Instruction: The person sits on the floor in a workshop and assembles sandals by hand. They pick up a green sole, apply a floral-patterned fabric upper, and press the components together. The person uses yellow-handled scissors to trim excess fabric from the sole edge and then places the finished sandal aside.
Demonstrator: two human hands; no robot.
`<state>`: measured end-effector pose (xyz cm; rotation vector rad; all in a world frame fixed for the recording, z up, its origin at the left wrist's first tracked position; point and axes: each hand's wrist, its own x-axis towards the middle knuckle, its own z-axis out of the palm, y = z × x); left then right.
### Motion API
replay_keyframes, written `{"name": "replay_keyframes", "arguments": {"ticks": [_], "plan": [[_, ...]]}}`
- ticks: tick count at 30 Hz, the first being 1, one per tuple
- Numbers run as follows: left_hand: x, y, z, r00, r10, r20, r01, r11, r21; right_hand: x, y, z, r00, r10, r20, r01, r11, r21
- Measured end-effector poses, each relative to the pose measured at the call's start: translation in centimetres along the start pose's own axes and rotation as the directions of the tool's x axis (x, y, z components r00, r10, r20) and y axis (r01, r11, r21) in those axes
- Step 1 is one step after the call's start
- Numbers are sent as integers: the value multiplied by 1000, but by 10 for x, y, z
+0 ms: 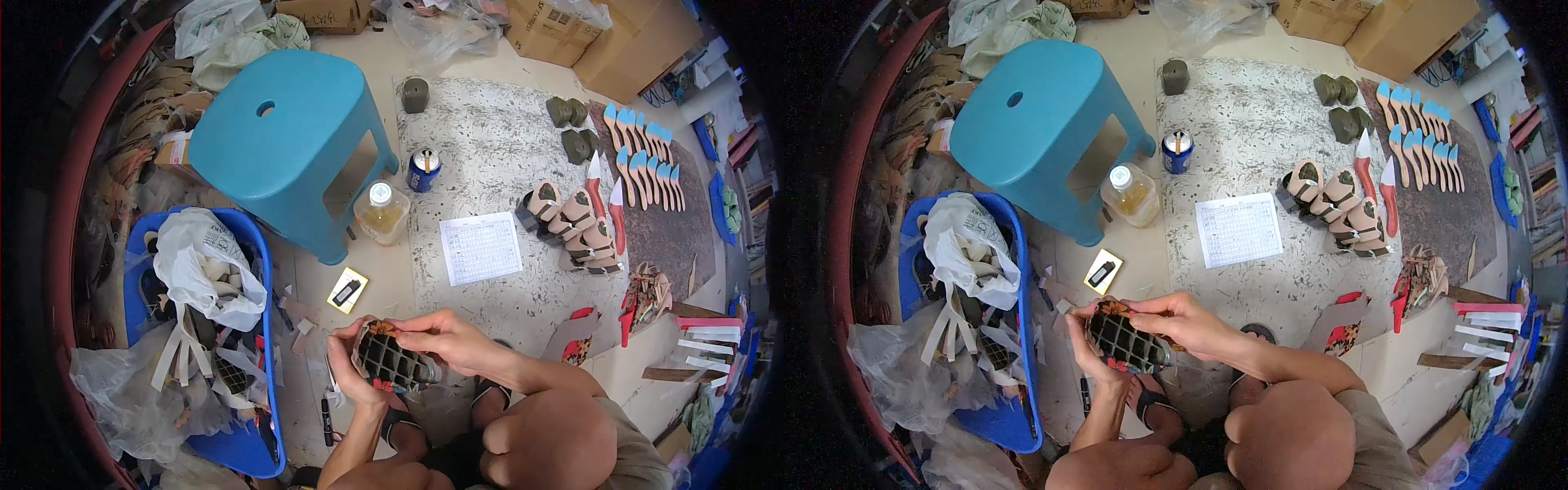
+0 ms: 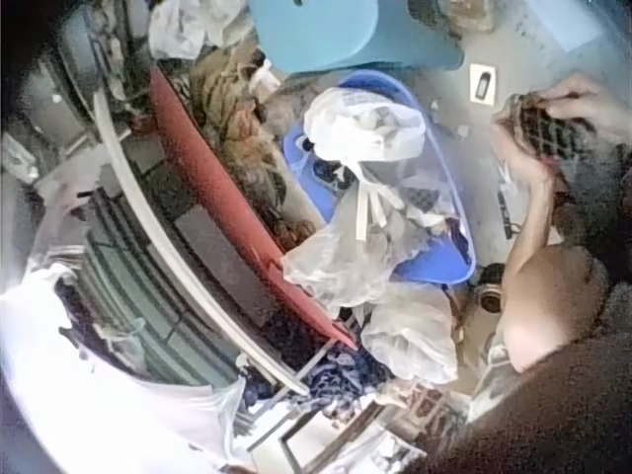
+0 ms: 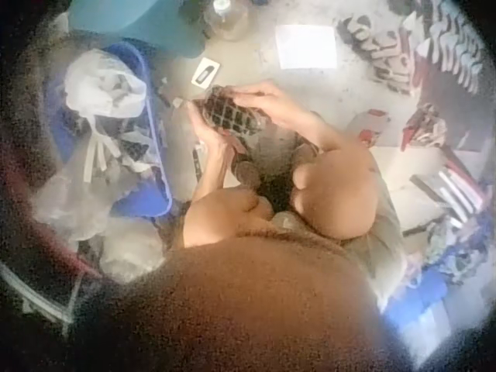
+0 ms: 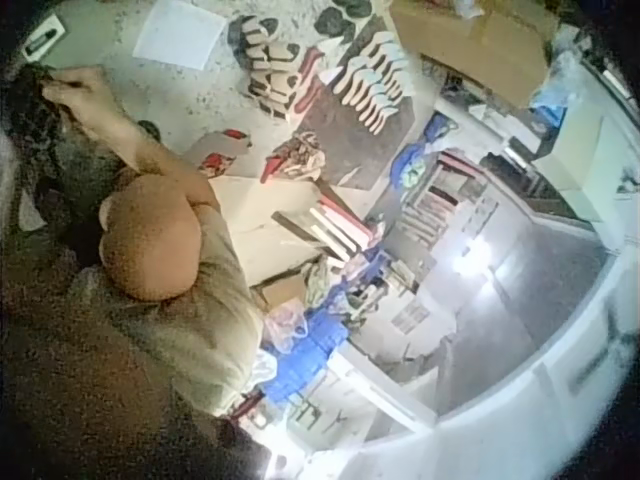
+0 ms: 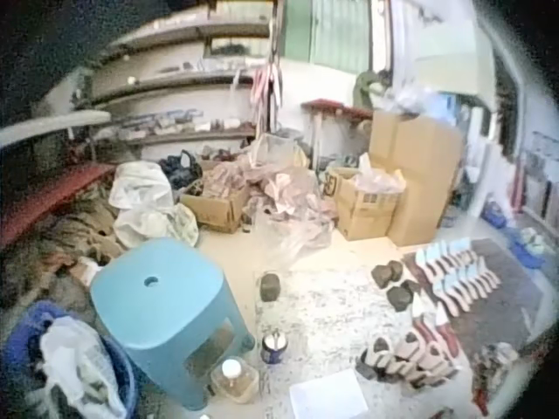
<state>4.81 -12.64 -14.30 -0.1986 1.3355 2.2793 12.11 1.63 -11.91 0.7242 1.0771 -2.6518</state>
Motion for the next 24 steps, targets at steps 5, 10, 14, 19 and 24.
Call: {"name": "replay_keyframes", "arguments": {"ticks": [5, 10, 14, 19, 24], "plan": [[1, 3, 4, 991, -87, -104, 98, 990, 106, 3, -18, 1, 991, 107, -85, -119, 979, -163], [7, 12, 0, 911, -407, -73, 398, 910, -113, 10, -14, -9, 945, -328, 16, 295, 827, -479], [3, 16, 8, 823, -567, 34, 564, 810, -163, 16, -19, -2, 886, -452, 101, 407, 656, -636], [1, 10, -1, 765, -628, 141, 643, 757, -115, 16, -32, 3, 879, -457, 135, 399, 552, -732], [-1, 10, 10, 732, -675, 95, 681, 719, -142, 16, -37, 3, 864, -489, 121, 373, 460, -806]]}}
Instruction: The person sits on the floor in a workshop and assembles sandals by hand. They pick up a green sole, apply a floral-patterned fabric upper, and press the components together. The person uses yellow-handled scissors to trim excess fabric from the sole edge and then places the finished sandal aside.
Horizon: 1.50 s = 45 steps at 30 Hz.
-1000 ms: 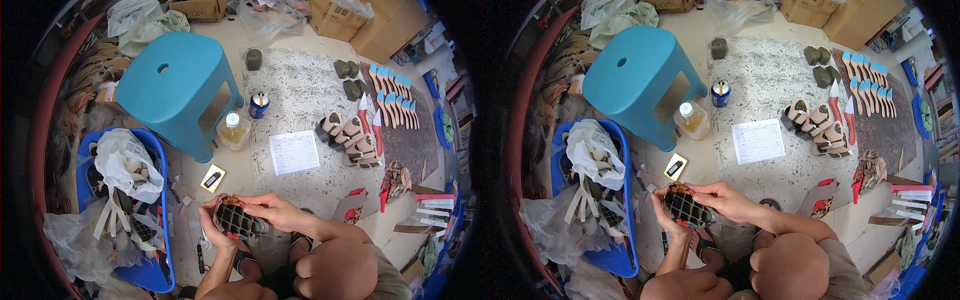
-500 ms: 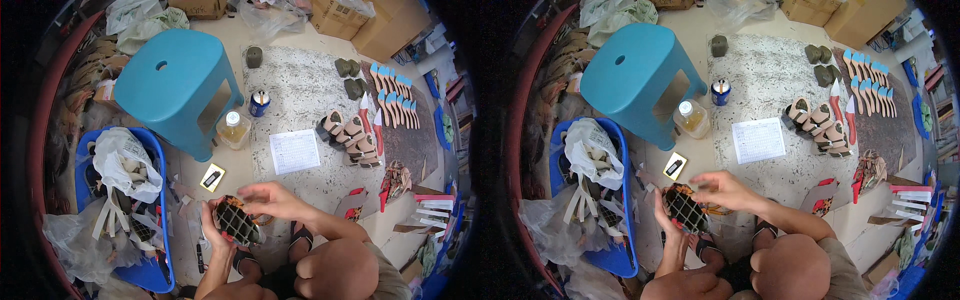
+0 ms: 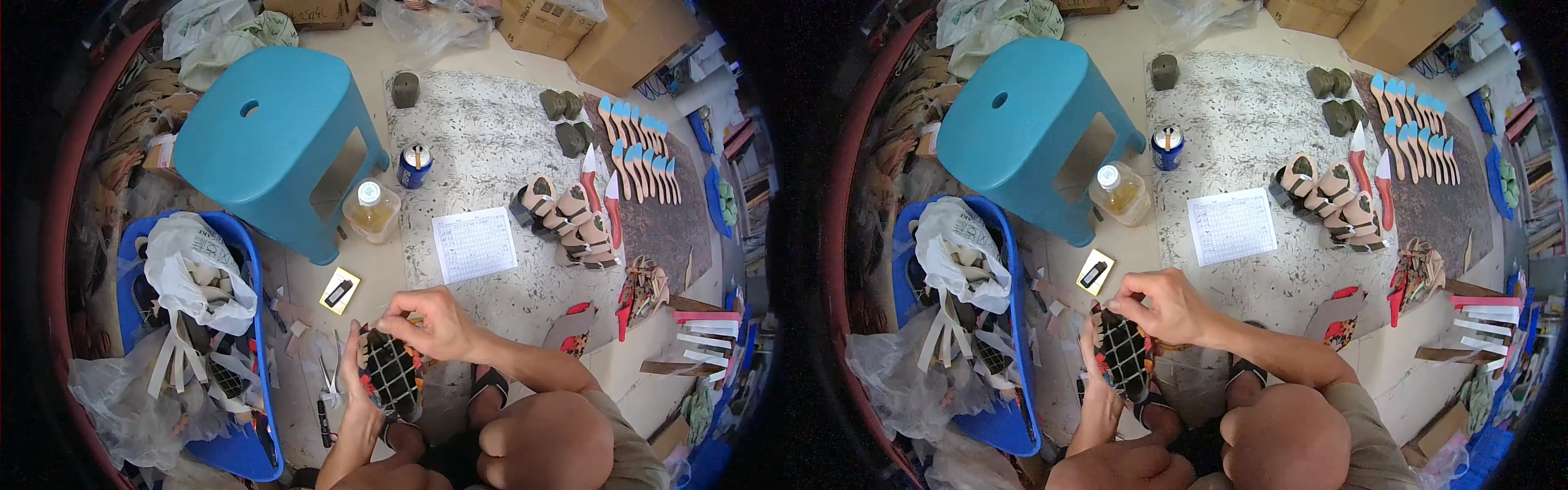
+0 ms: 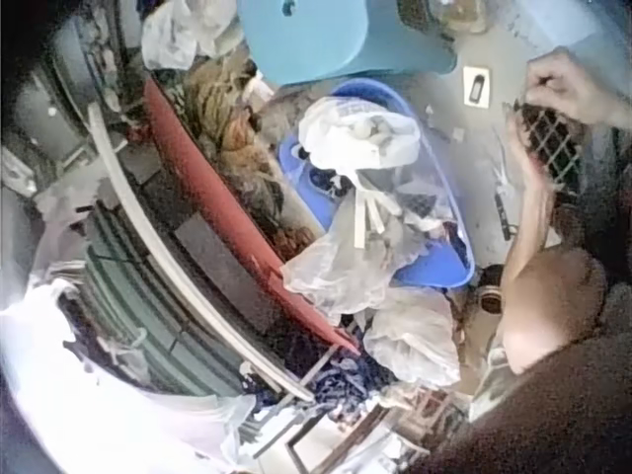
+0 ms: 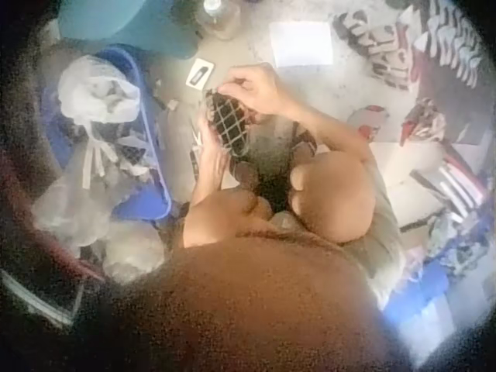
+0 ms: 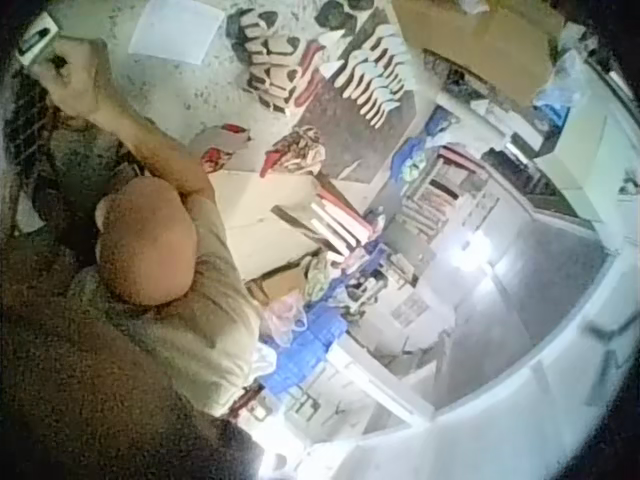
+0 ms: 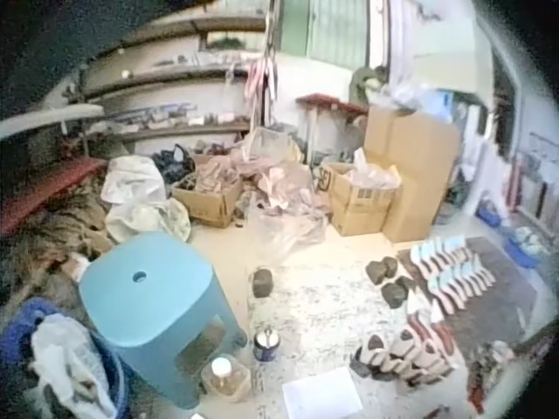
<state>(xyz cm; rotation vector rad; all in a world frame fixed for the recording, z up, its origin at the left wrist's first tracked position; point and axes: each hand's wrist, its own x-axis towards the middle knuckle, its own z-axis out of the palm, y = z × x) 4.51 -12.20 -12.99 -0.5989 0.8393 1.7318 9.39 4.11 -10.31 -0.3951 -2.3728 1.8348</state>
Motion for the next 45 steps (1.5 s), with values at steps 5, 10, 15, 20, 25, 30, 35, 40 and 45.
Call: {"name": "replay_keyframes", "arguments": {"ticks": [5, 10, 15, 20, 25, 30, 35, 40, 45], "plan": [[5, 0, 3, 993, 116, 13, -115, 990, -86, -7, 8, 7, 958, 264, 109, -281, 939, 199], [17, -4, -19, 898, 434, -77, -440, 888, -134, -32, 12, 16, 820, 410, 400, -571, 544, 614], [16, -7, -22, 777, 626, -67, -629, 775, -52, -43, 13, 28, 784, 289, 550, -611, 205, 764], [14, -5, -20, 707, 707, -25, -706, 702, -96, -40, 13, 22, 774, 179, 607, -622, 36, 783], [14, -6, -18, 666, 743, 58, -743, 669, -32, -40, 11, 22, 813, 295, 503, -576, 278, 768], [12, -9, -17, 636, 771, 17, -770, 633, 76, -33, 7, 24, 903, 305, 302, -429, 627, 650], [7, -1, 1, 536, 840, 82, -792, 467, 393, -29, 21, 6, 907, 269, 325, -416, 700, 580], [-2, 17, 3, 599, 743, 298, -796, 515, 317, -30, 21, 2, 836, 333, 436, -545, 599, 586], [0, 13, -7, 599, 760, 252, -795, 528, 299, -35, 17, 1, 747, 344, 569, -649, 187, 738]]}}
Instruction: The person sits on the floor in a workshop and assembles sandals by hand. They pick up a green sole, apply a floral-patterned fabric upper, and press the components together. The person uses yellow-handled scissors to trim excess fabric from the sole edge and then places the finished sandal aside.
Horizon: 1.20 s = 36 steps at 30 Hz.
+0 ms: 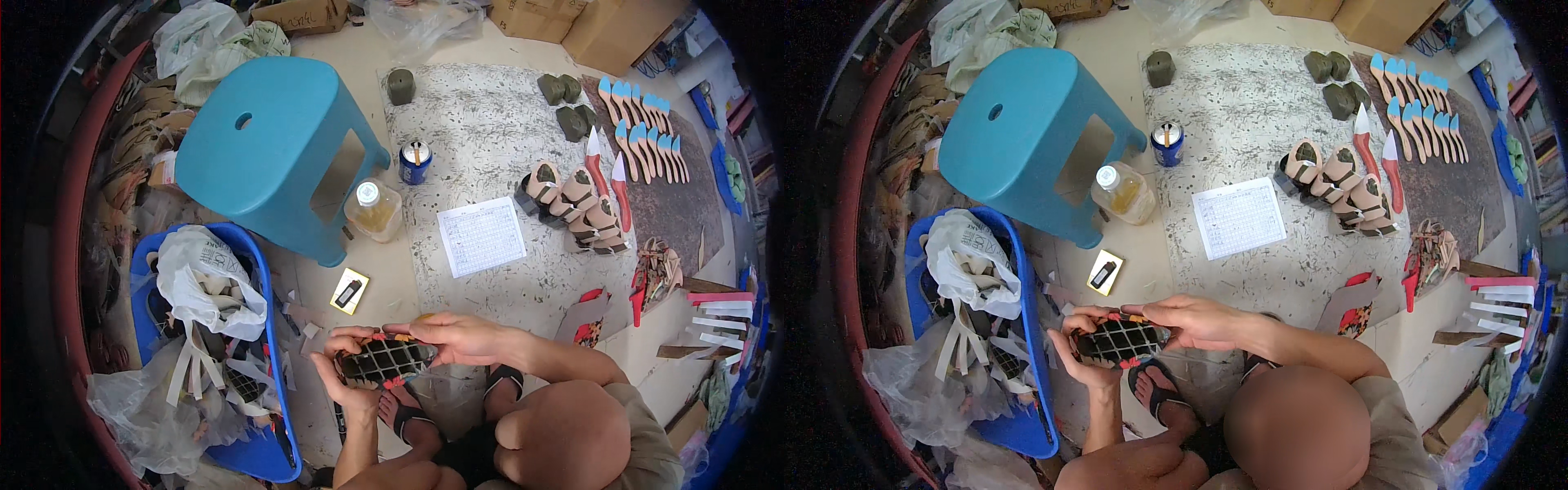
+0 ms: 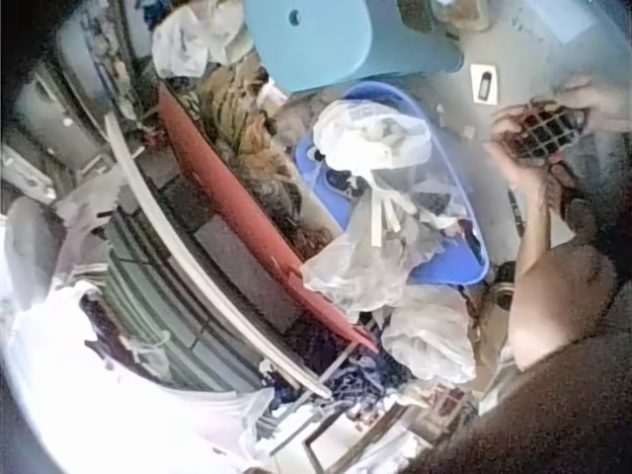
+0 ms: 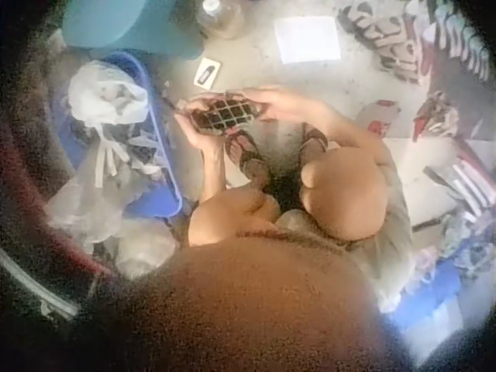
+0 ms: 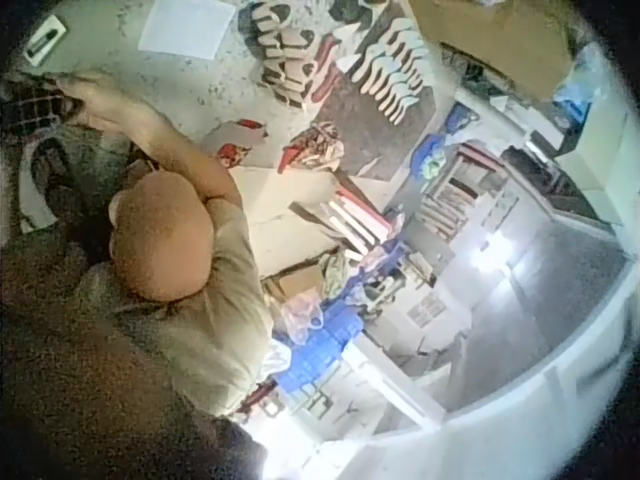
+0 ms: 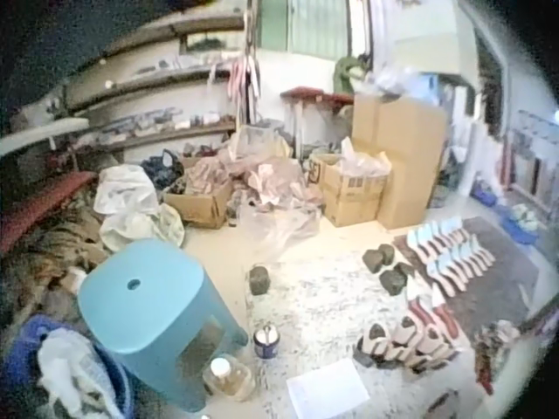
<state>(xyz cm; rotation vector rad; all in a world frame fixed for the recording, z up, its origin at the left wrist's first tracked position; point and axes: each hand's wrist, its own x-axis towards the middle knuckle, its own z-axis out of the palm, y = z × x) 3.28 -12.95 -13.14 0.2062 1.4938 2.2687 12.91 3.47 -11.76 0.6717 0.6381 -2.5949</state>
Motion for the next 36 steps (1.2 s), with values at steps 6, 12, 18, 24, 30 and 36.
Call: {"name": "replay_keyframes", "arguments": {"ticks": [6, 12, 18, 24, 30, 36], "plan": [[-2, 6, 7, 999, -21, 34, 18, 997, 78, -2, -9, -4, 971, -204, 126, 220, 546, -809], [-4, -2, -2, 999, 2, -36, -2, 1000, -3, -3, -12, 0, 998, 54, -19, -57, 968, -245], [-3, 0, 3, 992, 77, -96, -75, 997, 19, 0, 12, -5, 985, -145, 91, 147, 989, -10], [-1, 0, 7, 997, 55, -61, -52, 997, 54, -7, -5, 2, 994, -104, -19, 83, 879, -469], [-1, 3, 10, 988, 39, -149, -46, 998, -42, -1, 6, -11, 983, -90, 161, 78, 994, 83], [-2, -1, 10, 972, 118, -204, -137, 987, -83, 2, 20, 3, 966, -225, 126, 212, 972, 104]]}}
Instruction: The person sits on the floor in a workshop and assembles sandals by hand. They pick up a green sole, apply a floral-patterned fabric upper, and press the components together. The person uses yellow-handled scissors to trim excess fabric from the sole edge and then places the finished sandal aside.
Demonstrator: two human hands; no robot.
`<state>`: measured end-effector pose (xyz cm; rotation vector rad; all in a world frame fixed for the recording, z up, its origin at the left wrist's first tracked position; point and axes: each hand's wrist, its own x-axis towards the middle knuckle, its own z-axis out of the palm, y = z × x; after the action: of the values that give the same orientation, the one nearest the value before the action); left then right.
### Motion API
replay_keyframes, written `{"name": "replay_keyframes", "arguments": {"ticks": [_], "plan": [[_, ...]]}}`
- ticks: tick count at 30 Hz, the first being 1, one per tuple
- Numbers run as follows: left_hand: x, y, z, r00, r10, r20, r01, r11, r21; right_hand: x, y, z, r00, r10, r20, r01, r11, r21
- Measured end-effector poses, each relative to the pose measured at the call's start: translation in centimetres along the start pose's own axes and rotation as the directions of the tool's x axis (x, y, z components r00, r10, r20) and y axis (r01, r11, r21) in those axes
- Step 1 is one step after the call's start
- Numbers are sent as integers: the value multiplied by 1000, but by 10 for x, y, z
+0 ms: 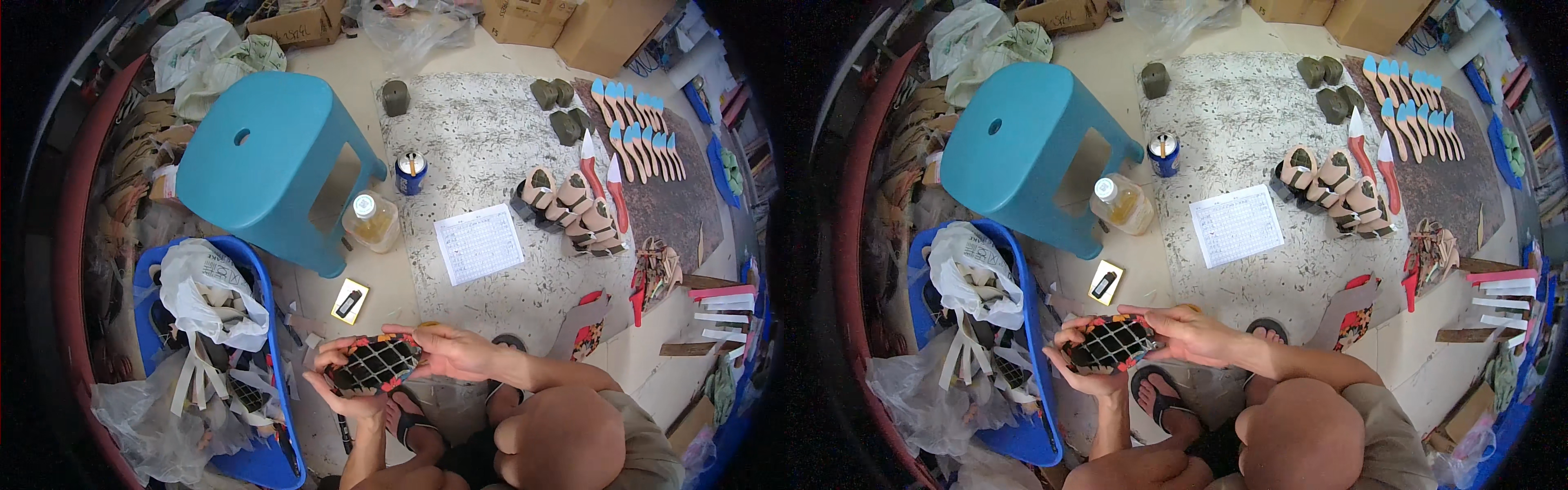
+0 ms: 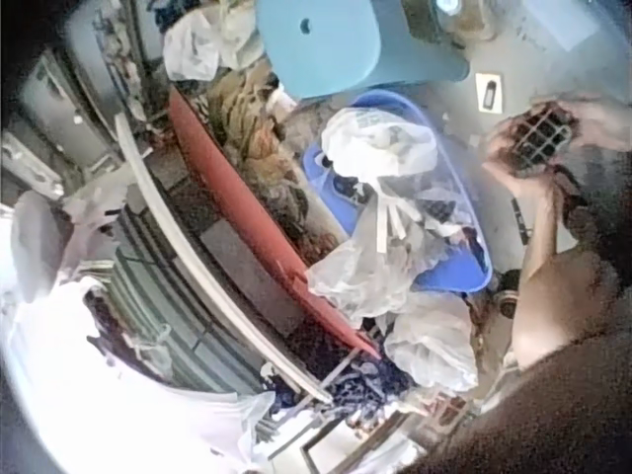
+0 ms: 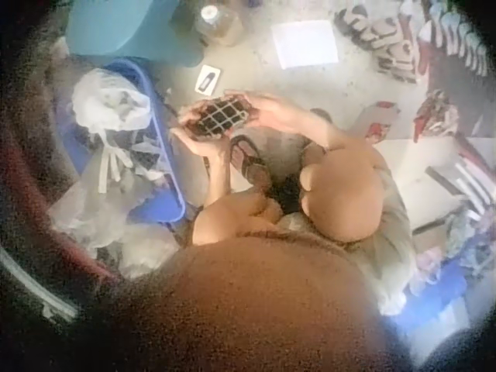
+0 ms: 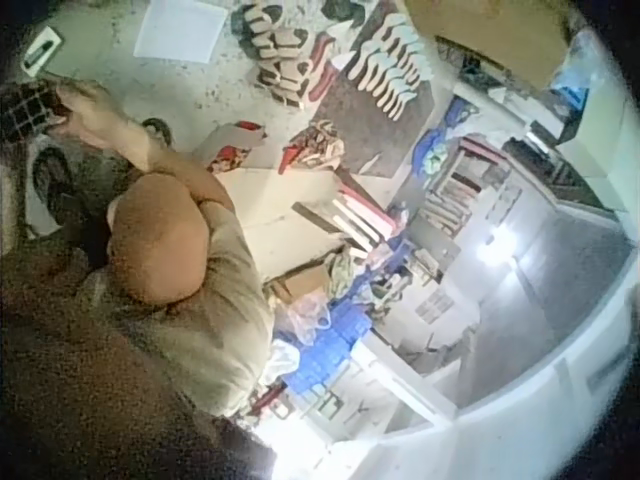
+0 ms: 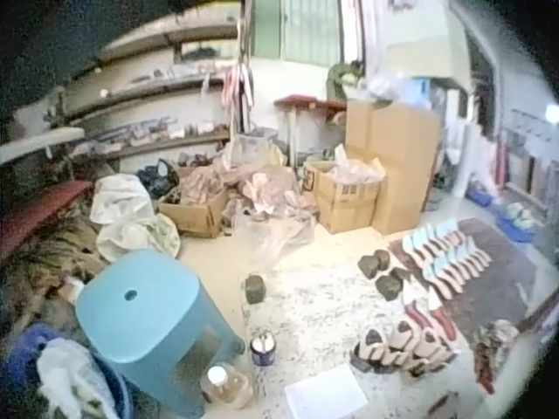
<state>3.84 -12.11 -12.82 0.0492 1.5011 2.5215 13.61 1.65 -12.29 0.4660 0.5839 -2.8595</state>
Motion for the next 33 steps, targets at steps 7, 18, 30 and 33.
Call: {"name": "replay_keyframes", "arguments": {"ticks": [7, 18, 30, 33], "plan": [[0, 10, 11, 997, 54, 58, -63, 984, 169, -2, -12, 5, 990, -64, -129, -9, 868, -497], [-3, -3, 4, 993, 120, 12, -120, 985, 125, 2, 4, -4, 999, -28, -21, 29, 999, 40], [-28, -23, -1, 949, 217, 229, -255, 955, 150, 10, -10, 8, 820, -570, -49, 317, 524, -791], [-33, -32, -21, 899, 144, 413, -268, 928, 260, 8, -23, 0, 828, -550, -107, 199, 467, -862]]}}
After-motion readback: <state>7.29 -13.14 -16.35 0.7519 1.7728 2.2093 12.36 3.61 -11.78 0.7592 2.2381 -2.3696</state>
